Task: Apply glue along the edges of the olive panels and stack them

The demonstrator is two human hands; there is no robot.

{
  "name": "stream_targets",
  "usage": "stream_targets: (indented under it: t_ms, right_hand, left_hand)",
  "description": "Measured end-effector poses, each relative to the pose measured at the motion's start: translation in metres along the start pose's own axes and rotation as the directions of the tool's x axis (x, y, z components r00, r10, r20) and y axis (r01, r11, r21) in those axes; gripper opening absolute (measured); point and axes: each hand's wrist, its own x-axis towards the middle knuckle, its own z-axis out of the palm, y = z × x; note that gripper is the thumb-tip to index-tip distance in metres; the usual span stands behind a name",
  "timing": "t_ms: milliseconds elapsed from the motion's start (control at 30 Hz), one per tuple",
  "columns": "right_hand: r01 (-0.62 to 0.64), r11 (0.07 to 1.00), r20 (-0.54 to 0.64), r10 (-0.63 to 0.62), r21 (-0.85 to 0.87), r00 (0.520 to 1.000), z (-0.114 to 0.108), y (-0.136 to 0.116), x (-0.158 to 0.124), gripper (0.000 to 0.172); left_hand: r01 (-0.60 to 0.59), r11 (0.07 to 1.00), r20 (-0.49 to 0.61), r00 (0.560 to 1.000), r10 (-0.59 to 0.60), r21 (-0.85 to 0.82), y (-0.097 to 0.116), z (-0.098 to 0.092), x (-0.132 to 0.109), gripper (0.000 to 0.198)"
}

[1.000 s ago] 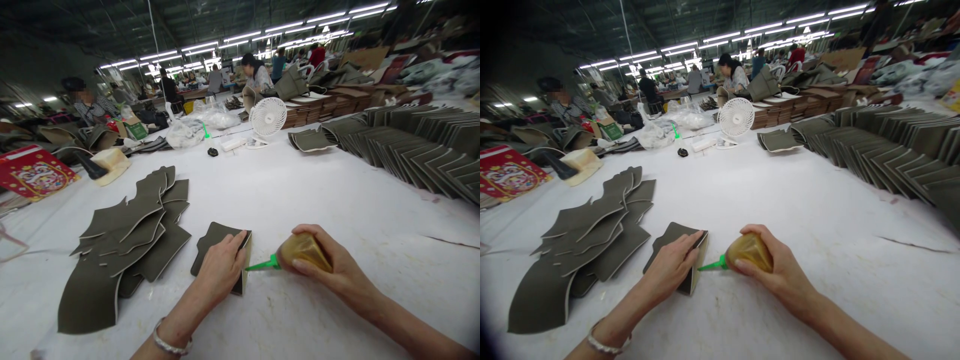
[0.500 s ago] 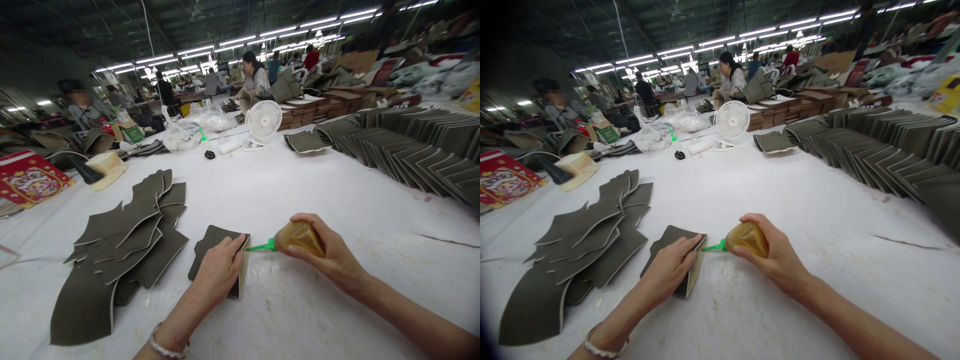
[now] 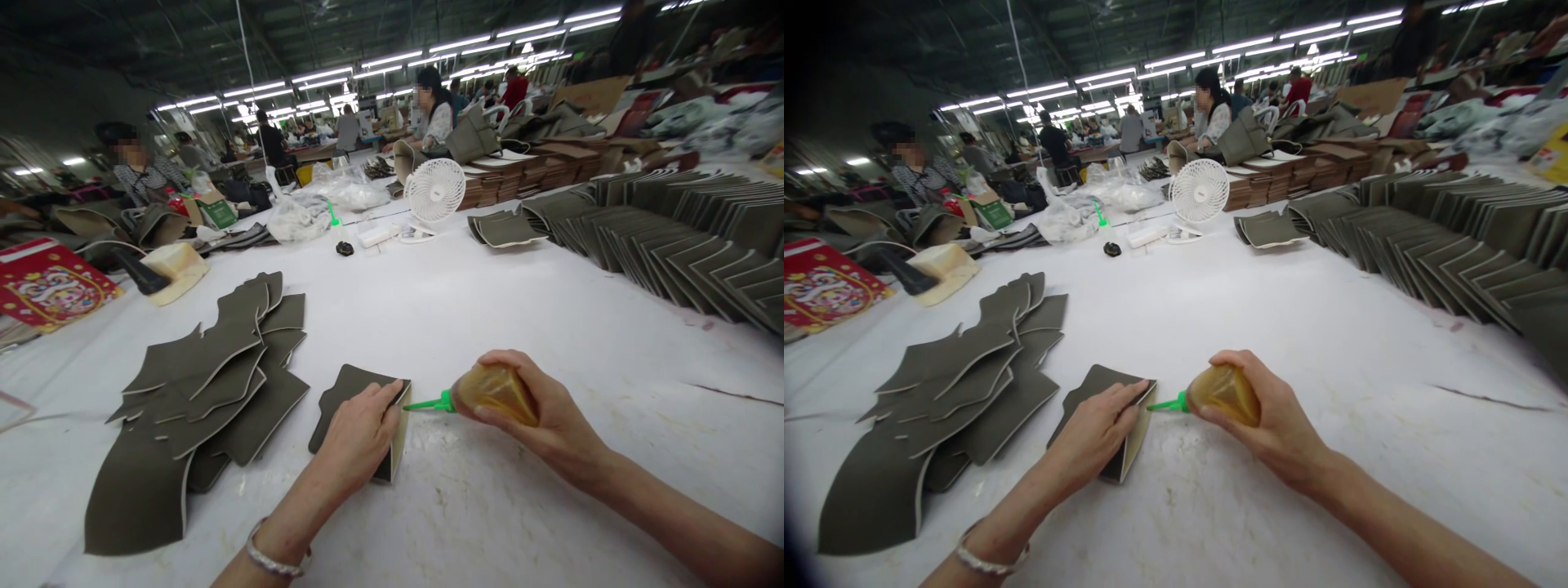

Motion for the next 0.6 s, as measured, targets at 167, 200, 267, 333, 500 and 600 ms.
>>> stream_targets:
  t_ms: [167,200,267,333,500,600]
  right_hand:
    - [-0.001,0.999,-0.109,-0.004,-0.048,0.994,0.0017,0.0031,0.0030,0.037]
    - [0.009,0.999,-0.111,-0.015,-0.052,0.994,0.0019,0.0039,0.0031,0.037]
    - [-0.002,1.000,-0.072,0.000,-0.026,0.997,0.0018,0.0045,0.0013,0.038]
    - [-0.065,0.997,0.005,0.065,0.040,0.998,0.0011,0.0035,-0.0016,0.038]
    - [-0.182,0.974,0.037,0.179,0.133,0.983,-0.0002,0.0028,0.0021,0.041]
    - [-0.211,0.966,-0.027,0.217,0.146,0.976,0.0017,0.0058,0.0061,0.047]
  left_hand:
    - [0.003,1.000,-0.006,1.000,-0.003,-0.007,-0.0004,0.0016,-0.0005,0.047]
    - [0.001,1.000,-0.007,1.000,-0.001,-0.007,-0.0007,0.0020,-0.0004,0.047]
    - [-0.012,1.000,-0.012,1.000,0.012,-0.006,-0.0016,0.0027,0.0001,0.047]
    - [-0.022,1.000,-0.019,1.000,0.021,-0.008,-0.0023,0.0028,0.0007,0.047]
    - [-0.014,1.000,-0.024,1.000,0.014,-0.025,-0.0012,0.0012,0.0007,0.047]
    - [-0.016,0.999,-0.025,1.000,0.015,-0.038,-0.0002,0.0003,-0.0003,0.047]
